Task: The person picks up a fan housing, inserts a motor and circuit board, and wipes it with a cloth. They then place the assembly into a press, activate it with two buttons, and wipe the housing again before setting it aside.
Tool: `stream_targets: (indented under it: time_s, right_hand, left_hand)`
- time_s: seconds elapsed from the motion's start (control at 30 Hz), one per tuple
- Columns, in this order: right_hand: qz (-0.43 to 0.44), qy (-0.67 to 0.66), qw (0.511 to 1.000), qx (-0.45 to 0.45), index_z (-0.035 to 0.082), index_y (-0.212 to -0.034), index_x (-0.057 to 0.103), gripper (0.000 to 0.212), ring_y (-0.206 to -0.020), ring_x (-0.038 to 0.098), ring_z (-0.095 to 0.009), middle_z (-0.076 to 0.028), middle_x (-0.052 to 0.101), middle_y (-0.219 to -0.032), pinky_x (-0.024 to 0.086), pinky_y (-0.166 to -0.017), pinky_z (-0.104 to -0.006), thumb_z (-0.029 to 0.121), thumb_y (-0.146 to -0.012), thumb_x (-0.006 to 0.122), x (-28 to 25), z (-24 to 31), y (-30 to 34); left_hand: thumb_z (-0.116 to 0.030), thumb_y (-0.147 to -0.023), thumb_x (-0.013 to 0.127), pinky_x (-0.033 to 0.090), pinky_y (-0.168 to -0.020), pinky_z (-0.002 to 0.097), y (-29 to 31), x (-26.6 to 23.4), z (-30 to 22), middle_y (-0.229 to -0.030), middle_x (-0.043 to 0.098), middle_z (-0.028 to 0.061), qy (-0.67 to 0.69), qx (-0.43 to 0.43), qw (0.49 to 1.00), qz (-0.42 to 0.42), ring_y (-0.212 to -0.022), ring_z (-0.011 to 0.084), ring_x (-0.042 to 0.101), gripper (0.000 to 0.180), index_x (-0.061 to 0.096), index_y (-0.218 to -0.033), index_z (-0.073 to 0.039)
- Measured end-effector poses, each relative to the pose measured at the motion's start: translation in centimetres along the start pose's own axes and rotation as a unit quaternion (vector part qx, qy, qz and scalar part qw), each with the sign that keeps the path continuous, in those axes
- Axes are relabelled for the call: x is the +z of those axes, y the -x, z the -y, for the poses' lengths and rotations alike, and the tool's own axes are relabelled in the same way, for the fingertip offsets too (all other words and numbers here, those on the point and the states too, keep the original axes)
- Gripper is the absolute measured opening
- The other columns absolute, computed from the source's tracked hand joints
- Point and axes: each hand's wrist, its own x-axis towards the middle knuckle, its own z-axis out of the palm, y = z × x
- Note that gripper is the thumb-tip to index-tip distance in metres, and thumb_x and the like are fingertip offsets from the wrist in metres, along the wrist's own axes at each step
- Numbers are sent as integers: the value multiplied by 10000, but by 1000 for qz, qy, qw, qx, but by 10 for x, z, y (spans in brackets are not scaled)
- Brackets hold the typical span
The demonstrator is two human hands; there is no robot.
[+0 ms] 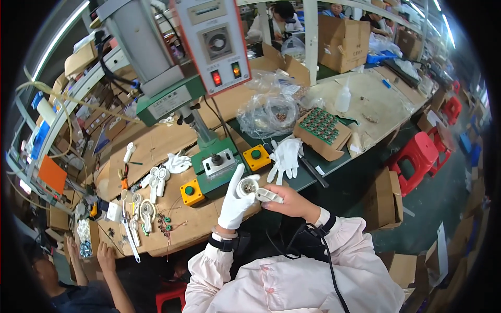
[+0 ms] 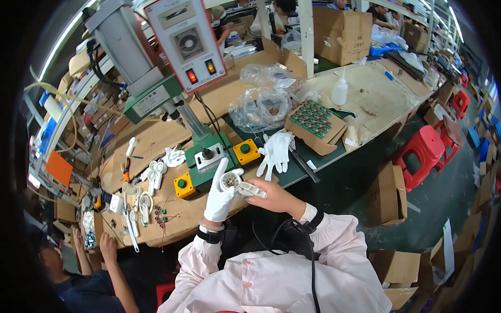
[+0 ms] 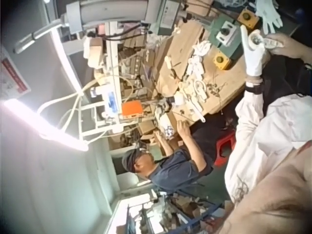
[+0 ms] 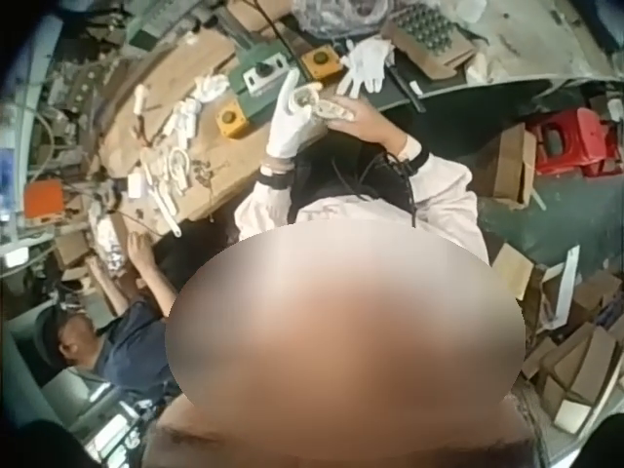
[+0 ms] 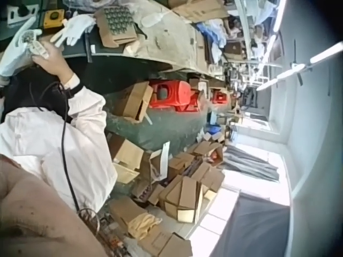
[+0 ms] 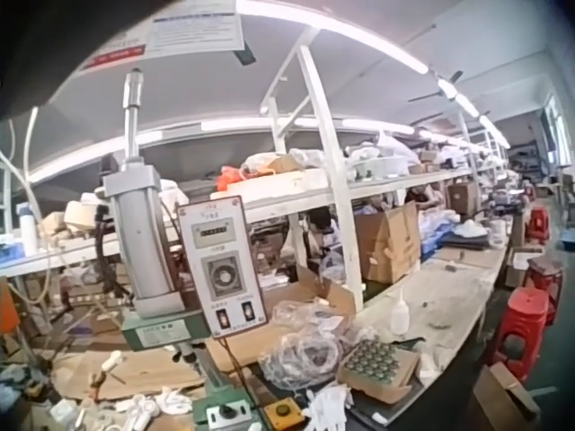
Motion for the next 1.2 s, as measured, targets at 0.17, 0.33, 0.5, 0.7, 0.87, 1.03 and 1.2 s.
stream_targets:
  time_s: [0.17,0.33,0.5,0.7,0.87,1.03,1.2]
  right_hand:
    - [-40,-5,999,-7,26,-1211,556,386,-833,616,-110,-51,645,-967,500,-749,-266,163,-870,674,9,10,2]
    - [-40,101,994,-15,61,-1197,571,379,-739,645,-137,-47,668,-908,513,-662,-274,210,-865,679,-1,1,3]
    - [-21,172,984,-46,95,-1146,608,373,-669,635,-157,-25,661,-813,488,-592,-275,293,-844,702,-6,-4,4]
    - [-38,228,969,-88,107,-1088,622,392,-647,638,-207,-39,658,-811,486,-566,-324,397,-834,691,-7,-17,8]
    - [-45,193,978,-66,109,-1081,626,387,-648,639,-212,-49,659,-799,486,-571,-328,393,-829,697,-8,-16,13]
    - [-65,180,981,-43,105,-1059,624,373,-639,643,-215,-46,657,-759,489,-559,-327,363,-809,725,-5,-10,13]
    - [-77,205,975,-31,95,-1023,614,359,-627,649,-210,-36,661,-746,490,-542,-320,333,-790,747,7,-9,12]
  left_hand:
    - [-269,-841,731,496,-747,251,7,-8,5,-1183,592,101,-58,8,996,-70,-940,151,593,750,339,-1447,-67]
    - [-285,-833,739,495,-752,251,15,-19,2,-1166,589,94,-105,22,980,-166,-925,147,588,726,372,-1418,-62]
    - [-251,-820,752,485,-744,232,26,-19,3,-1207,574,108,-94,35,978,-184,-904,125,570,717,384,-1403,-51]
    - [-314,-847,724,496,-811,306,26,-10,11,-1254,534,124,-127,30,979,-153,-978,178,575,734,351,-1440,-95]
    - [-387,-882,663,481,-857,321,20,8,17,-1270,526,132,-139,25,973,-184,-1004,192,568,737,310,-1467,-110]
    - [-434,-932,567,474,-893,345,17,4,30,-1283,520,138,-39,4,985,-167,-1015,201,573,700,275,-1483,-117]
    - [-426,-950,538,475,-904,357,21,-15,45,-1266,530,128,47,-15,990,-133,-1024,204,575,679,264,-1487,-112]
